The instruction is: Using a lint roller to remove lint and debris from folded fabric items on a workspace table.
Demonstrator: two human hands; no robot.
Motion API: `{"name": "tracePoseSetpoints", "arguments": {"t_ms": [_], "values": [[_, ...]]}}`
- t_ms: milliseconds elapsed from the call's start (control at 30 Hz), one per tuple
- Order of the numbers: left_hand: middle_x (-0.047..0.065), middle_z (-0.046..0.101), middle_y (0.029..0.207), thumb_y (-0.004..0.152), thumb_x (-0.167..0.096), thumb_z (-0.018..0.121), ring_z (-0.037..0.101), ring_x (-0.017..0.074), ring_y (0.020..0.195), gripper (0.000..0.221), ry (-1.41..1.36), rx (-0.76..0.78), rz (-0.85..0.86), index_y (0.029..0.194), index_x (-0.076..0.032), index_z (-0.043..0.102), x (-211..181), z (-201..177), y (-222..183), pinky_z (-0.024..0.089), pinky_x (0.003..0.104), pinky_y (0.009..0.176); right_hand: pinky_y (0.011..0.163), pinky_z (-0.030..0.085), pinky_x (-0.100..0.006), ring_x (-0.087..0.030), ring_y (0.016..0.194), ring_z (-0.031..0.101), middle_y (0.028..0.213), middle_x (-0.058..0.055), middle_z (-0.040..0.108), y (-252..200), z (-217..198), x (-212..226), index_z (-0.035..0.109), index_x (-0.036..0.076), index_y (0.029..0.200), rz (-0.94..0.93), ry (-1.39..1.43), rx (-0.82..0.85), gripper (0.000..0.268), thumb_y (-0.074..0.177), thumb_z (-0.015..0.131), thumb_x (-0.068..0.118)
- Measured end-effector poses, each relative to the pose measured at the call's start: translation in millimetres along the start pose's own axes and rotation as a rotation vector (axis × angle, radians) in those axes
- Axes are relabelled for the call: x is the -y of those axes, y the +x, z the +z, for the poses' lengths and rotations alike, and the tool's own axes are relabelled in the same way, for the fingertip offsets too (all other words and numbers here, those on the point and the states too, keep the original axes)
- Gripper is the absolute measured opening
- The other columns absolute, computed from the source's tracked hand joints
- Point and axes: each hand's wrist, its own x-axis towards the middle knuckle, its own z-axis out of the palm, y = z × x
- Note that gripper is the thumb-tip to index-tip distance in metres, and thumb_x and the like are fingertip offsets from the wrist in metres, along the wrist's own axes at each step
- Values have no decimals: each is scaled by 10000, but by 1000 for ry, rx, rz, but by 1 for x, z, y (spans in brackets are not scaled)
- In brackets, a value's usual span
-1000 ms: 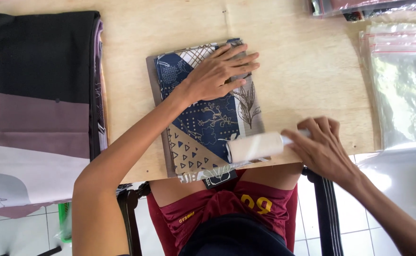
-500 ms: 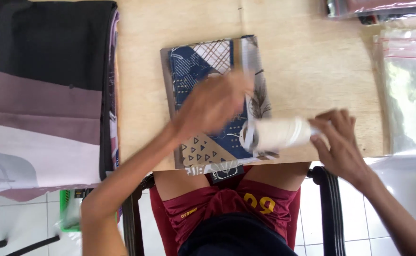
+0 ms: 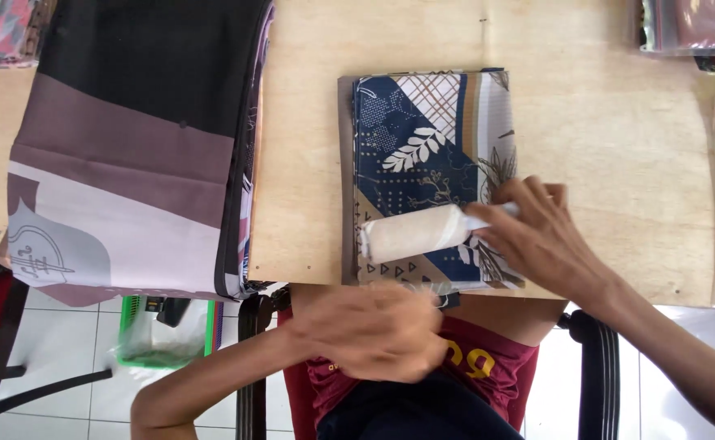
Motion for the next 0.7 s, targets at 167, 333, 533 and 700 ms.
{"name": "tracePoseSetpoints", "arguments": {"t_ms": [167, 333, 533, 700], "values": [[194, 578, 1395, 1103, -255, 375, 556, 325, 1314, 413, -440, -56, 72, 1465, -85, 474, -29, 76, -39, 506, 440, 1010, 892, 391, -451, -252, 904, 531, 963, -13, 504, 20, 5, 18, 654, 366, 1267, 61, -37, 76, 314, 1012, 486, 440], [204, 339, 1637, 1099, -412, 284, 319, 331, 1539, 602, -449, 369, -98, 1567, -36, 329, -15, 62, -35, 231, 494, 1256, 856, 397, -424, -245, 902, 519, 941, -26, 514, 44, 19, 6, 659, 381, 1269, 66, -69, 73, 347, 1046, 407, 466], [181, 330, 1650, 1076, -492, 247, 307, 328, 1547, 681, -582, 375, -157, 1574, -33, 322, -15, 62, -34, 205, 524, 1265, 821, 398, -440, -273, 918, 510, 959, -58, 514, 99, 31, -22, 668, 327, 1322, 66, -64, -39, 344, 1087, 431, 412], [170, 324, 1657, 1055, -540, 256, 302, 329, 1550, 727, -624, 387, -190, 1585, -46, 310, -17, 62, -33, 193, 524, 1267, 817, 376, -444, -280, 920, 506, 987, -63, 483, 148, 50, -49, 661, 279, 1314, 67, -67, -153, 320, 1122, 435, 402]]}}
